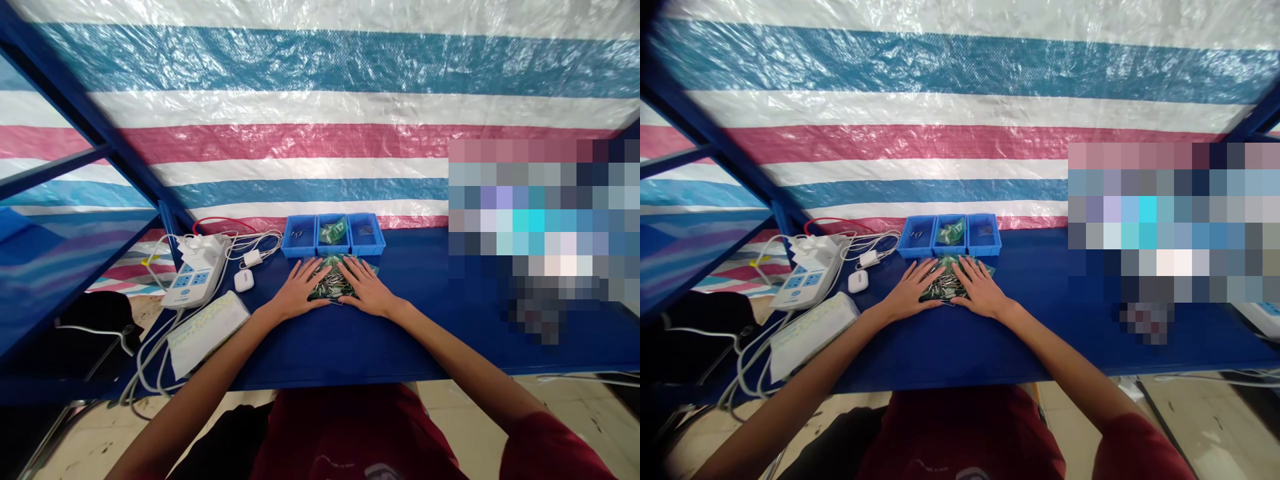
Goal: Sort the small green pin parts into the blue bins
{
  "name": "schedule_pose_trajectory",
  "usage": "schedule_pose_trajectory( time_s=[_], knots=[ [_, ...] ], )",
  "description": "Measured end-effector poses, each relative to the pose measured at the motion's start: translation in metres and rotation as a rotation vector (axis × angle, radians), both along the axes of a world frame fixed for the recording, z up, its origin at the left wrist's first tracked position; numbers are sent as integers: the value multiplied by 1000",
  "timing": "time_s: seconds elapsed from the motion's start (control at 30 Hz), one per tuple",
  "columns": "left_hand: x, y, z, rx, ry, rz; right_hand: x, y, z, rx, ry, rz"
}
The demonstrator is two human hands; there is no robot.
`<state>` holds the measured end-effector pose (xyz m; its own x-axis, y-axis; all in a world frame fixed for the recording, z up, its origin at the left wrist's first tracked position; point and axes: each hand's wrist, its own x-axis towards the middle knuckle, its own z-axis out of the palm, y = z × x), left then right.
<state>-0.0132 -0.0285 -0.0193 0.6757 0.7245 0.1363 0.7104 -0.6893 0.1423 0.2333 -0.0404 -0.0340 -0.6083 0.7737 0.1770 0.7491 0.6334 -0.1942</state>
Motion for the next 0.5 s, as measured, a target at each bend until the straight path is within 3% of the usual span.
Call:
schedule_pose_trajectory(
  time_s=[0.27, 0.4, 0.5],
  knots=[
    [-3, -2, -1, 1, -26, -4, 1, -1, 16, 74, 137, -17],
    [1, -4, 8, 22, -90, -5, -1, -3, 29, 53, 160, -52],
    [9, -2, 19, 92, -251, 64, -9, 0, 38, -7, 143, -106]
  ],
)
